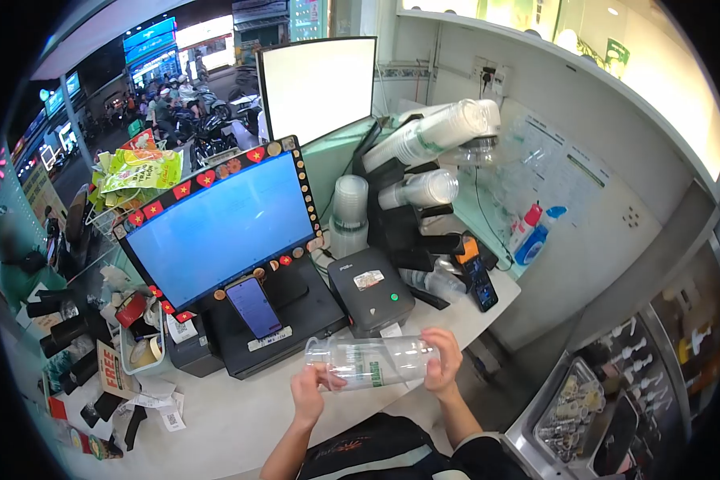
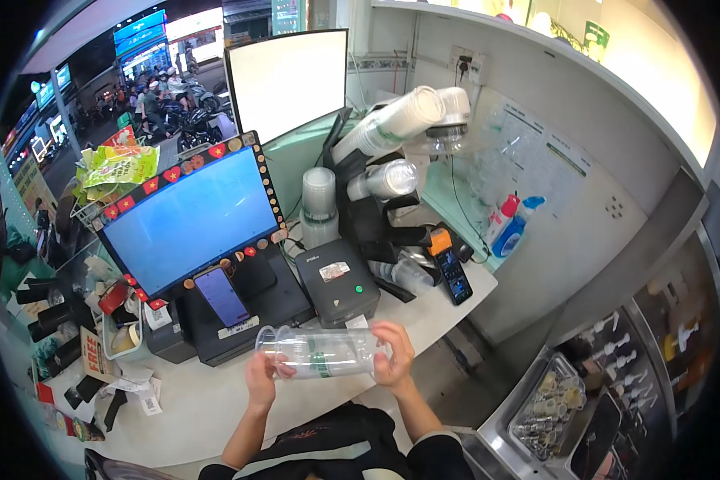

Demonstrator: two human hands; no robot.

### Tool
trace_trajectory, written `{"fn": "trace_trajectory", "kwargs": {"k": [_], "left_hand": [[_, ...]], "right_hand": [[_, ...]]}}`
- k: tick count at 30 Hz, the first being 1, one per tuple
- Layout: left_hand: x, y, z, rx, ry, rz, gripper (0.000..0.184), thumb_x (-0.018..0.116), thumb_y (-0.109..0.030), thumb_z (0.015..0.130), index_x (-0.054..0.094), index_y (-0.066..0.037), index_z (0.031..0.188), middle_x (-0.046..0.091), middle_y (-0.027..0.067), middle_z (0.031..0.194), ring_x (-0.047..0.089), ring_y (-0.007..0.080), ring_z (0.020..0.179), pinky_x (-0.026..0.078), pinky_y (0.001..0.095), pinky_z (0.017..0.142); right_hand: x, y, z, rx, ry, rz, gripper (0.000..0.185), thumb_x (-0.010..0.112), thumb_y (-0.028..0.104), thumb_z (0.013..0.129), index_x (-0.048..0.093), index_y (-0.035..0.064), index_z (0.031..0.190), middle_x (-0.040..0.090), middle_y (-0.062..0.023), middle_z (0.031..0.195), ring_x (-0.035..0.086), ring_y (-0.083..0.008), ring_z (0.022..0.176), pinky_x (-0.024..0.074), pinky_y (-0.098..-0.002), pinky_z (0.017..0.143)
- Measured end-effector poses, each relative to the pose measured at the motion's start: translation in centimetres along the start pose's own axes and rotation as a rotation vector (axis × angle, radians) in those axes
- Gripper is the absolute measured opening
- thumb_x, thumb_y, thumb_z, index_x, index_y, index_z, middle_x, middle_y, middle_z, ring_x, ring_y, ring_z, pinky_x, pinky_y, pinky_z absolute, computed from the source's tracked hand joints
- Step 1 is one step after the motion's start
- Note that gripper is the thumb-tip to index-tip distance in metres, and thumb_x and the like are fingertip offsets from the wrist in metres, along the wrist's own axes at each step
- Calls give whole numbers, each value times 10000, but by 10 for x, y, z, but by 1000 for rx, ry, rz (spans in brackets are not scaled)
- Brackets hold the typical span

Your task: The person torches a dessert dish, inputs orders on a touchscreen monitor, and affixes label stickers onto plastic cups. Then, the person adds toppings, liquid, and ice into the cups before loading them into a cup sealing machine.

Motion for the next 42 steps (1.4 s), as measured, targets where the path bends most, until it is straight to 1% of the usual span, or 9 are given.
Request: {"fn": "trace_trajectory", "kwargs": {"k": [7, 10, 14, 19, 28, 31, 34, 38, 42], "left_hand": [[-14, -12, 1, 188, -166, 126, 378, 491, -353, 861, 551, 12, 780, 555, 56, 632, 572, 167, 620, 442, 247, 568], [-35, -20, -2, 652, -310, 470, 436, 577, -410, 795, 545, 8, 913, 556, 87, 876, 532, 213, 908, 425, 314, 758], [-36, -3, 15, 243, -457, -192, 863, 598, -550, 718, 213, -83, 1332, 319, 132, 1291, 341, 318, 1186, 287, 420, 978], [4, 10, 20, -128, 41, -736, 1019, 577, -661, 643, 177, -23, 1329, 285, 146, 1337, 314, 364, 1209, 325, 566, 926], [-5, 20, 25, -127, 78, -685, 1037, 606, -650, 610, 200, -24, 1329, 327, 156, 1313, 415, 369, 1135, 398, 504, 896], [-16, 24, 28, -109, 33, -651, 979, 582, -640, 644, 225, -33, 1323, 333, 145, 1312, 423, 349, 1134, 409, 493, 879], [-31, 35, 25, -233, -206, -518, 879, 536, -619, 701, 262, -49, 1311, 359, 134, 1294, 439, 331, 1120, 407, 495, 869], [-41, 59, 15, -355, -386, -615, 750, 463, -592, 762, 328, -69, 1284, 379, 108, 1285, 426, 324, 1125, 384, 529, 863], [-63, 64, 9, -314, -322, -794, 760, 449, -611, 754, 358, -67, 1277, 351, 96, 1316, 377, 333, 1167, 342, 526, 908]], "right_hand": [[7, -11, -11, 133, 232, 164, 464, 647, 208, 669, 505, -4, 1056, 494, -179, 1092, 512, -232, 916, 466, -289, 685], [33, -21, -38, 348, 419, 437, 573, 699, 180, 609, 485, 5, 1111, 466, -166, 1144, 485, -228, 1005, 454, -303, 762], [39, -20, -65, 381, 261, 495, 614, 722, 163, 580, 475, -5, 1117, 467, -172, 1143, 482, -251, 1024, 413, -317, 833], [50, 9, -72, 136, 247, 334, 672, 747, 206, 581, 436, 10, 1143, 404, -200, 1190, 440, -287, 1073, 390, -351, 865], [92, -15, -124, 1023, 575, 1078, 838, 734, 144, 625, 245, 10, 1292, 380, -146, 1208, 404, -237, 1118, 320, -371, 953], [89, -15, -113, 785, 563, 765, 791, 750, 114, 586, 335, 50, 1257, 413, -140, 1180, 427, -266, 1090, 344, -375, 923], [73, 11, -86, 7, 358, -226, 710, 772, 99, 535, 459, 133, 1171, 443, -118, 1152, 452, -283, 1019, 379, -386, 843], [81, 36, -91, -466, 415, -243, 475, 751, 247, 583, 558, 223, 1016, 488, -75, 1122, 449, -262, 939, 383, -384, 753], [70, -52, -100, 309, 319, 356, 338, 699, 244, 670, 559, 84, 933, 546, -90, 1028, 477, -239, 834, 390, -344, 735]]}}
Point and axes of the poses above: each hand's wrist, its own z-axis towards the middle knuckle, its own x-axis out of the palm, y = z × x, the point moved 7 cm from there along z, towards the middle knuckle
